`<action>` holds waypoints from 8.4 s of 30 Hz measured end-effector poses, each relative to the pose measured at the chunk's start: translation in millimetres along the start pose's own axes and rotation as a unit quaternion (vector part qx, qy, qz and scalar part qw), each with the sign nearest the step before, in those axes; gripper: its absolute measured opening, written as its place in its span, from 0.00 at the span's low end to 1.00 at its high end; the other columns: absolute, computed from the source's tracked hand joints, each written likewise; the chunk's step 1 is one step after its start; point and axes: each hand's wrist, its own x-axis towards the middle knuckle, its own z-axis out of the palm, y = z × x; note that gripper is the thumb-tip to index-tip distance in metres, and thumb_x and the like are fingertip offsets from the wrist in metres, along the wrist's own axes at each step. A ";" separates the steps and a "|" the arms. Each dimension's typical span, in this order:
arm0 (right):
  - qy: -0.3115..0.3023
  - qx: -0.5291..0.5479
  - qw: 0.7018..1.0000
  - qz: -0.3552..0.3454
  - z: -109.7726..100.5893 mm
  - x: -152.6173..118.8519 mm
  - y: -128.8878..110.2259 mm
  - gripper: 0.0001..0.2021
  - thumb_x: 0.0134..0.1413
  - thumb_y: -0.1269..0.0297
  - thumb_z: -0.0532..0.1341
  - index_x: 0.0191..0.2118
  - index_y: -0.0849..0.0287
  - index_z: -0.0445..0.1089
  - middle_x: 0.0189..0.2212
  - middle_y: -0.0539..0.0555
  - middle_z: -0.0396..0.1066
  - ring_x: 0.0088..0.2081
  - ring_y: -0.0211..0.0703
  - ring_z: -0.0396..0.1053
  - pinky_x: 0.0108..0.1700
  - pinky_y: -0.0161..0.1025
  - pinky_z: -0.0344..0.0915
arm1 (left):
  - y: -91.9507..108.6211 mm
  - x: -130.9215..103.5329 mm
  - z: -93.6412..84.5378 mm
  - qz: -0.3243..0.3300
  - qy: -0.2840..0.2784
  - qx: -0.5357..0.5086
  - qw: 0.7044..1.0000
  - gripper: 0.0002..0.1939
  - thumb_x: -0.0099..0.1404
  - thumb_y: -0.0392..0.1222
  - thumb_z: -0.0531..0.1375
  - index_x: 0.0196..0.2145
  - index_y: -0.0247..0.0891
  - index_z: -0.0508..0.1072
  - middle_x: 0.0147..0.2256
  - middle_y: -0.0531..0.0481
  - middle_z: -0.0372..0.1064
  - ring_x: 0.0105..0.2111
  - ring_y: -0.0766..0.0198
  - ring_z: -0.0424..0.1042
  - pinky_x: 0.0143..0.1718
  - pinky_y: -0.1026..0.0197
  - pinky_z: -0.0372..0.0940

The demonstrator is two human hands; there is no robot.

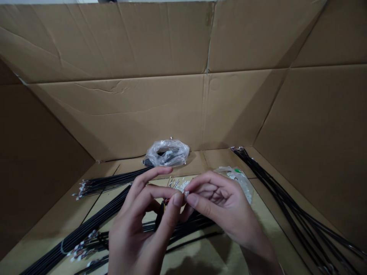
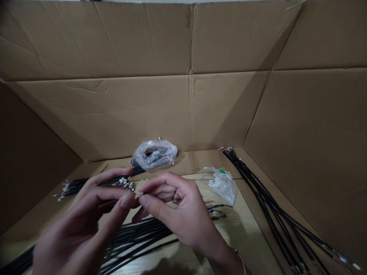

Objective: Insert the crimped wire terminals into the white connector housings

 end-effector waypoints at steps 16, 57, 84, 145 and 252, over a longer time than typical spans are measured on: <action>0.005 -0.006 1.000 -0.001 0.6 -0.1 -0.2 0.04 0.56 0.70 0.71 0.34 0.58 0.76 0.25 0.45 0.78 0.26 0.29 0.78 0.32 0.23 0.74 | -2.8 -1.3 -1.4 0.033 0.001 0.005 0.999 0.09 0.70 0.40 0.62 0.32 0.52 0.77 0.48 0.59 0.76 0.56 0.63 0.70 0.48 0.63 0.66; 0.083 -0.094 0.983 -0.138 10.8 -7.0 8.9 0.05 0.56 0.70 0.71 0.33 0.54 0.75 0.27 0.46 0.79 0.27 0.35 0.79 0.31 0.28 0.77 | 4.4 -3.3 4.0 0.023 0.041 -0.026 0.999 0.09 0.68 0.37 0.62 0.32 0.50 0.77 0.51 0.58 0.75 0.54 0.58 0.72 0.51 0.57 0.65; 0.095 -0.135 0.973 -0.164 13.0 -6.5 7.7 0.05 0.55 0.70 0.70 0.32 0.53 0.76 0.27 0.48 0.79 0.26 0.37 0.80 0.30 0.31 0.78 | 3.4 -4.4 2.9 0.021 0.040 -0.017 0.999 0.09 0.67 0.37 0.63 0.31 0.49 0.77 0.50 0.57 0.75 0.55 0.58 0.71 0.50 0.58 0.66; 0.067 -0.121 0.976 -0.166 11.2 -7.9 7.2 0.08 0.56 0.73 0.69 0.39 0.51 0.79 0.31 0.46 0.81 0.29 0.32 0.80 0.34 0.24 0.77 | 5.5 -4.0 5.4 0.029 0.033 -0.024 0.999 0.08 0.70 0.38 0.60 0.33 0.49 0.76 0.52 0.58 0.72 0.57 0.58 0.69 0.50 0.58 0.64; -0.070 0.171 0.980 0.069 -13.3 20.6 9.1 0.09 0.58 0.63 0.69 0.33 0.60 0.70 0.18 0.47 0.74 0.14 0.28 0.66 0.18 0.24 0.62 | 6.5 -3.8 2.7 -0.018 0.016 -0.141 0.990 0.12 0.64 0.32 0.63 0.38 0.52 0.78 0.55 0.56 0.71 0.58 0.59 0.69 0.38 0.75 0.72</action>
